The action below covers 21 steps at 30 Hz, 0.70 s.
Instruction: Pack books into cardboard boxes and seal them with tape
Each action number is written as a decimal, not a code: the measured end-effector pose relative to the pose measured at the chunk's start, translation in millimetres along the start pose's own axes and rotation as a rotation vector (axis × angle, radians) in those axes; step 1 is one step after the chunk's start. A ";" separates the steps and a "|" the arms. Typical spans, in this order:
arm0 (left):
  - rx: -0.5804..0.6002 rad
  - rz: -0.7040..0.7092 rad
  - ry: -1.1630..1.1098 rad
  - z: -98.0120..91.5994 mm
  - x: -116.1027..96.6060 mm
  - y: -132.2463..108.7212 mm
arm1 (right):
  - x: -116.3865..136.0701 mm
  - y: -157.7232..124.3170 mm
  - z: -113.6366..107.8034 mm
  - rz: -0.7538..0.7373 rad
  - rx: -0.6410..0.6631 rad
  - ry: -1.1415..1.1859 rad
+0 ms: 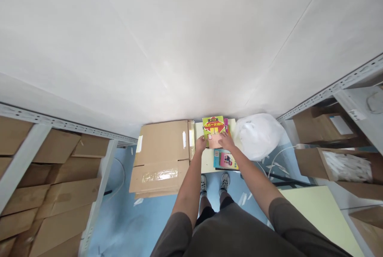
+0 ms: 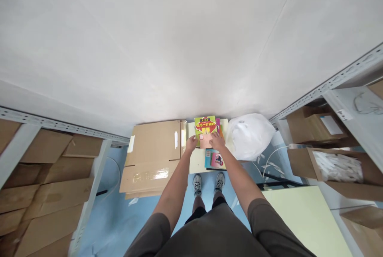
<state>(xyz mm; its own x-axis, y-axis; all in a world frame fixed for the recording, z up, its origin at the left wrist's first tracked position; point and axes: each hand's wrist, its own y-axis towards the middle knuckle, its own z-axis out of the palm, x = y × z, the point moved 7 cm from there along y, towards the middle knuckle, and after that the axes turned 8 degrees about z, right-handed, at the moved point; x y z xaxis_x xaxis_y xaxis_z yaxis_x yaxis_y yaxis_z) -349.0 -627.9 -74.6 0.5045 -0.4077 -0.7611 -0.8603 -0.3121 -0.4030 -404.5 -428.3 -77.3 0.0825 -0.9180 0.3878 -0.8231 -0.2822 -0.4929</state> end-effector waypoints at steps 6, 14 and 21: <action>-0.065 -0.096 0.039 1.2 3.7 14.6 | 1.4 -1.7 2.6 -0.002 0.016 -0.019; -0.008 -0.146 -0.049 6.6 18.2 14.1 | -9.7 1.7 5.5 0.023 -0.011 0.081; -0.051 0.108 -0.171 -28.2 2.6 3.9 | -20.5 -6.3 -2.2 0.077 -0.151 0.277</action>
<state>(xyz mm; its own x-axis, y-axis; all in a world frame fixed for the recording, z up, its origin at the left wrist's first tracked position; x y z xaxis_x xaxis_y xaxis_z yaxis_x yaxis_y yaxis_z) -349.0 -654.4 -63.8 0.3859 -0.2913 -0.8754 -0.9018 -0.3192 -0.2913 -402.2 -407.1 -80.5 -0.1223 -0.8184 0.5615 -0.8966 -0.1515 -0.4161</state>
